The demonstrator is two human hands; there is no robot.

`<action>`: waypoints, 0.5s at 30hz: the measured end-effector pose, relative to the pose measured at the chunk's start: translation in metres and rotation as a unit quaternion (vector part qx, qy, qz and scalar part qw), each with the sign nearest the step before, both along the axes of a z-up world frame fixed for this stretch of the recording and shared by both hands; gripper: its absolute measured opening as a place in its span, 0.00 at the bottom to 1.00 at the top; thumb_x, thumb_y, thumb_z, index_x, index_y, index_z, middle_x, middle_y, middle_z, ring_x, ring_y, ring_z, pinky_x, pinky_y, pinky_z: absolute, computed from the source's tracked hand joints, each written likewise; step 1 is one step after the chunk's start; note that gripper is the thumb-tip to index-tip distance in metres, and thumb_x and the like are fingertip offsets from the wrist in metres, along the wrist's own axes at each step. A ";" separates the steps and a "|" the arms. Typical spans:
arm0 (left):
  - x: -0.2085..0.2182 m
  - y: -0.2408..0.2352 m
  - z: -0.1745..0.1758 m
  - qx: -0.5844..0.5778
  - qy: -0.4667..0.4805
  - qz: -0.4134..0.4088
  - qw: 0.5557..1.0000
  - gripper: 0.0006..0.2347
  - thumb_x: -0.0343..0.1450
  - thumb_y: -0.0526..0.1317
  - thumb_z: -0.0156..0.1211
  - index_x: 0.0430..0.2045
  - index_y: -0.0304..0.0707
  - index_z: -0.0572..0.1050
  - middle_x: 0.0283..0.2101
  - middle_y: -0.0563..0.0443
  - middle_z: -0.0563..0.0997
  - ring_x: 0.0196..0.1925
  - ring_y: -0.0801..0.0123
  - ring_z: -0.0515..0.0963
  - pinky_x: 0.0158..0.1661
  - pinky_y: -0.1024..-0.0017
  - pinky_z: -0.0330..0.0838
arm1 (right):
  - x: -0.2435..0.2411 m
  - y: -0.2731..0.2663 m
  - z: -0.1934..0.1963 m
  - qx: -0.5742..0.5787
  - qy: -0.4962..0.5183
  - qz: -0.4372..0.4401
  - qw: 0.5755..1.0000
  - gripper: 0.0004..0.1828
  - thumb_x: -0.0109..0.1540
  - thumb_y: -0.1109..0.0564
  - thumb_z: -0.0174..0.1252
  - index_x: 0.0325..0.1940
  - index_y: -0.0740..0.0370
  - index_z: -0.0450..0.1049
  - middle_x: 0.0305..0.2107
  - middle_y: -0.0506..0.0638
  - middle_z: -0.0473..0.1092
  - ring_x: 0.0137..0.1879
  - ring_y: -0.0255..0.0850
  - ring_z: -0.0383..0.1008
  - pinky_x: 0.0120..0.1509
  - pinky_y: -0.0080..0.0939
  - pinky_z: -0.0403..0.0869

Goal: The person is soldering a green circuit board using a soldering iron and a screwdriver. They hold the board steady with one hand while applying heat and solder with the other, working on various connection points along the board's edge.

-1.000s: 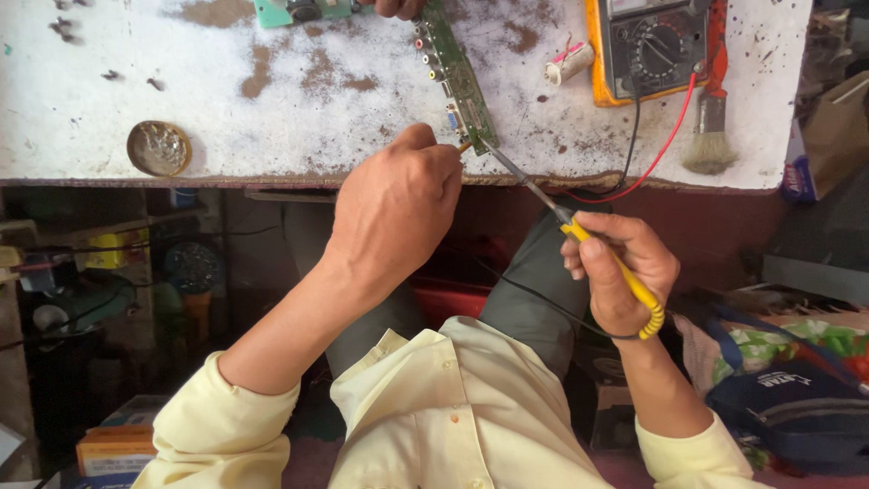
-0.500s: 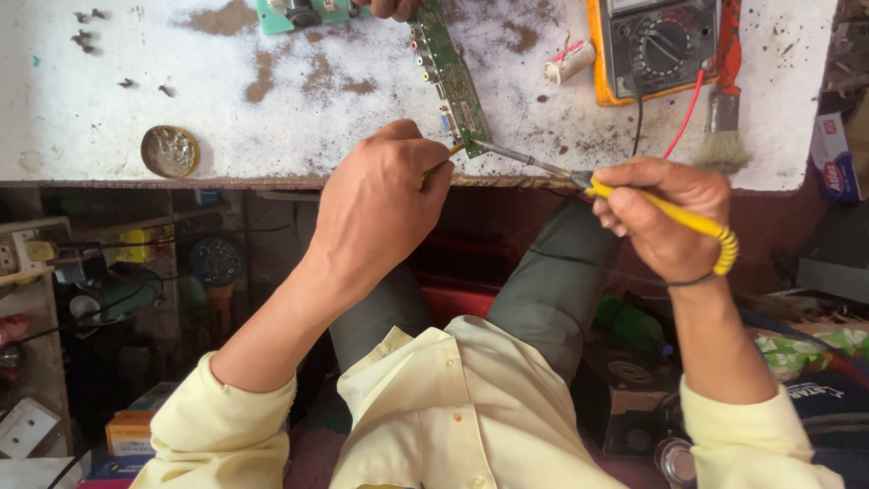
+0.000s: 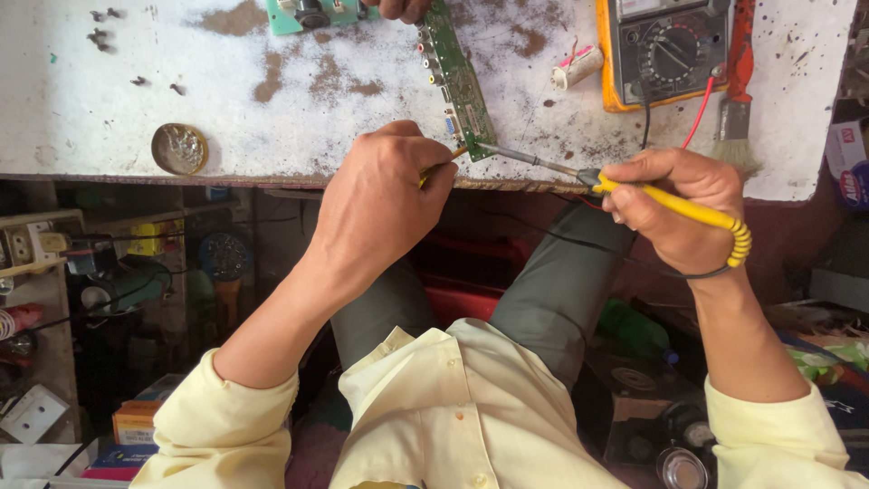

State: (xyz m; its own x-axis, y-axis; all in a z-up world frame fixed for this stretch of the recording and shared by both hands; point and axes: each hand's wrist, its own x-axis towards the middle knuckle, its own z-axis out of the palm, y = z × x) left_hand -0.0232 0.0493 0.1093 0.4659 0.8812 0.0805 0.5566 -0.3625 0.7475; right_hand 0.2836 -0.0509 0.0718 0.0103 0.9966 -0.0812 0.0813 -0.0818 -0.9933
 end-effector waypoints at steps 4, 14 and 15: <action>0.000 0.002 0.001 -0.002 0.000 -0.003 1.000 0.03 0.67 0.32 0.64 0.27 0.32 0.83 0.31 0.40 0.82 0.32 0.48 0.81 0.35 0.59 0.75 | 0.001 0.000 0.003 0.058 -0.046 0.041 0.996 0.05 0.67 0.66 0.61 0.47 0.70 0.77 0.38 0.52 0.76 0.40 0.31 0.76 0.49 0.28 0.76; 0.001 0.005 -0.001 0.018 0.002 -0.017 1.000 0.03 0.66 0.31 0.64 0.26 0.30 0.83 0.30 0.39 0.82 0.33 0.48 0.81 0.37 0.59 0.76 | -0.003 0.004 0.009 -0.014 -0.040 -0.010 0.999 0.09 0.67 0.64 0.61 0.51 0.69 0.79 0.33 0.50 0.77 0.37 0.29 0.76 0.44 0.27 0.74; 0.001 0.004 -0.001 0.017 0.003 -0.015 1.000 0.03 0.66 0.31 0.64 0.26 0.30 0.83 0.30 0.39 0.82 0.33 0.48 0.81 0.37 0.59 0.75 | -0.003 0.004 0.010 -0.014 -0.041 -0.009 0.999 0.09 0.67 0.64 0.61 0.51 0.69 0.79 0.34 0.50 0.77 0.38 0.30 0.76 0.44 0.27 0.74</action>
